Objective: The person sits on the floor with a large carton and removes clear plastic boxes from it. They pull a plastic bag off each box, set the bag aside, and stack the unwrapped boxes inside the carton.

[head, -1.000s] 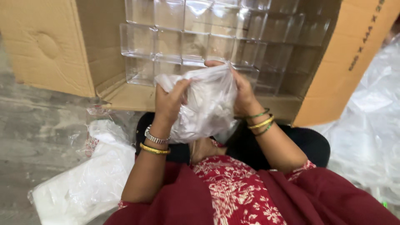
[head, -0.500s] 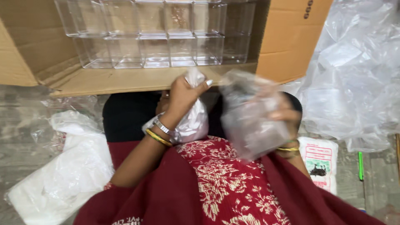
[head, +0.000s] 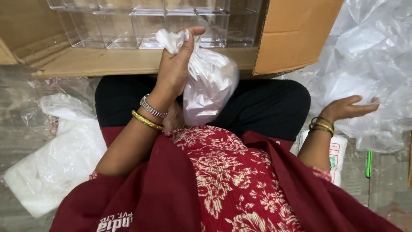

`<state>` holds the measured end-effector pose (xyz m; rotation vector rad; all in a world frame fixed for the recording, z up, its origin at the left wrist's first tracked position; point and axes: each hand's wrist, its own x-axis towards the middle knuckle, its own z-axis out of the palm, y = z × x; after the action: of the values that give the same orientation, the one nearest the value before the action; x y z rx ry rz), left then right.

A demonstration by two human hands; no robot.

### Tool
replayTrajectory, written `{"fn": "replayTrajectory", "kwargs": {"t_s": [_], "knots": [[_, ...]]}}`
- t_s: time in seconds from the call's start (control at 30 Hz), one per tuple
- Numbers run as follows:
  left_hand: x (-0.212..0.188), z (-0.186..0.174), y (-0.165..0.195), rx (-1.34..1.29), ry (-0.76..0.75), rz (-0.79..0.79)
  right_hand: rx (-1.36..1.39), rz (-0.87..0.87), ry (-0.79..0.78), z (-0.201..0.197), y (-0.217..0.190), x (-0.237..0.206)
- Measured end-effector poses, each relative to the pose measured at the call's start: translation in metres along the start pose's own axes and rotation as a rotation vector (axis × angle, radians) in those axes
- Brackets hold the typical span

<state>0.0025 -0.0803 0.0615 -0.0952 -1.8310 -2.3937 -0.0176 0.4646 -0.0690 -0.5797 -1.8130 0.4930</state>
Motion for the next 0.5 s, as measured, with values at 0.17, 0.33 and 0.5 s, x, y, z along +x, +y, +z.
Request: {"fn": "replayTrajectory", "kwargs": {"t_s": [0.17, 0.33, 0.5], "knots": [[-0.003, -0.003, 0.003, -0.148, 0.048, -0.116, -0.154, 0.014, 0.096, 0.029, -0.011, 0.017], [-0.005, -0.001, 0.008, -0.224, 0.089, -0.168, -0.442, 0.173, -0.193, 0.032, -0.026, 0.036], [-0.006, 0.002, 0.012, -0.222, 0.091, -0.104, 0.24, -0.201, 0.005, -0.004, -0.139, 0.036]]}}
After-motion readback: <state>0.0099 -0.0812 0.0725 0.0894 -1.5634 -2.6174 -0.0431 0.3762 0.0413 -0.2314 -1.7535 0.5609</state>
